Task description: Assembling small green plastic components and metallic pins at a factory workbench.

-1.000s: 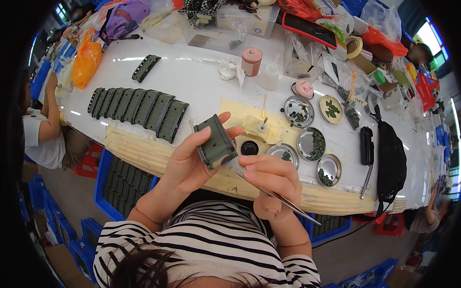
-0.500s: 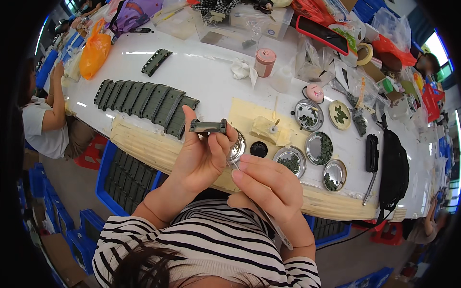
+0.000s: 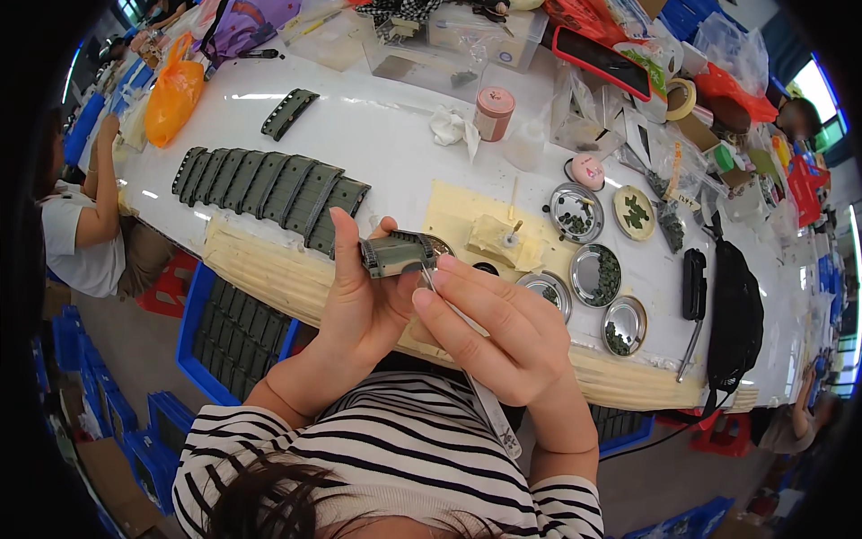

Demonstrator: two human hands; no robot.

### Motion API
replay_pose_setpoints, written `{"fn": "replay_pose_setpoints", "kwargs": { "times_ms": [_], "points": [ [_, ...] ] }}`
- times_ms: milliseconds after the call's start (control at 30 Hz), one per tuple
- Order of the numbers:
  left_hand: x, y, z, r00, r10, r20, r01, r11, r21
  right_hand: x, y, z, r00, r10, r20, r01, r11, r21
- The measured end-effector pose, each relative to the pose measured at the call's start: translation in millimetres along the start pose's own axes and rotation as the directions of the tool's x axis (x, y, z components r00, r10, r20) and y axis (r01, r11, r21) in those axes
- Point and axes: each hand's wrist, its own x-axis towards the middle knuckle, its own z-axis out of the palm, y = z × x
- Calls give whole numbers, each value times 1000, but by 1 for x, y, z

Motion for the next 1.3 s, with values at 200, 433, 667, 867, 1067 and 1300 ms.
{"fn": "replay_pose_setpoints", "kwargs": {
  "times_ms": [200,433,667,867,1067,1300],
  "points": [
    [-5,-1,6,997,72,16,-73,992,103,-1,0,1,1000,1,-10,-1,1000,-19],
    [-8,-2,6,990,136,37,-140,979,148,-1,1,2,1000,1,-4,-1,1000,-28],
    [-9,-2,6,989,136,55,-144,975,172,-3,0,3,1000,6,-18,-6,1000,-8],
    [-8,-5,1,989,142,46,-149,964,220,-3,0,3,1000,-26,-1,26,1000,-5],
    [-6,-8,-1,989,143,44,-148,975,165,-6,1,5,999,-30,-16,30,999,-25],
    [11,6,-8,973,-206,105,229,919,-320,-8,-2,0,992,-21,-123,27,999,44]
  ]
}}
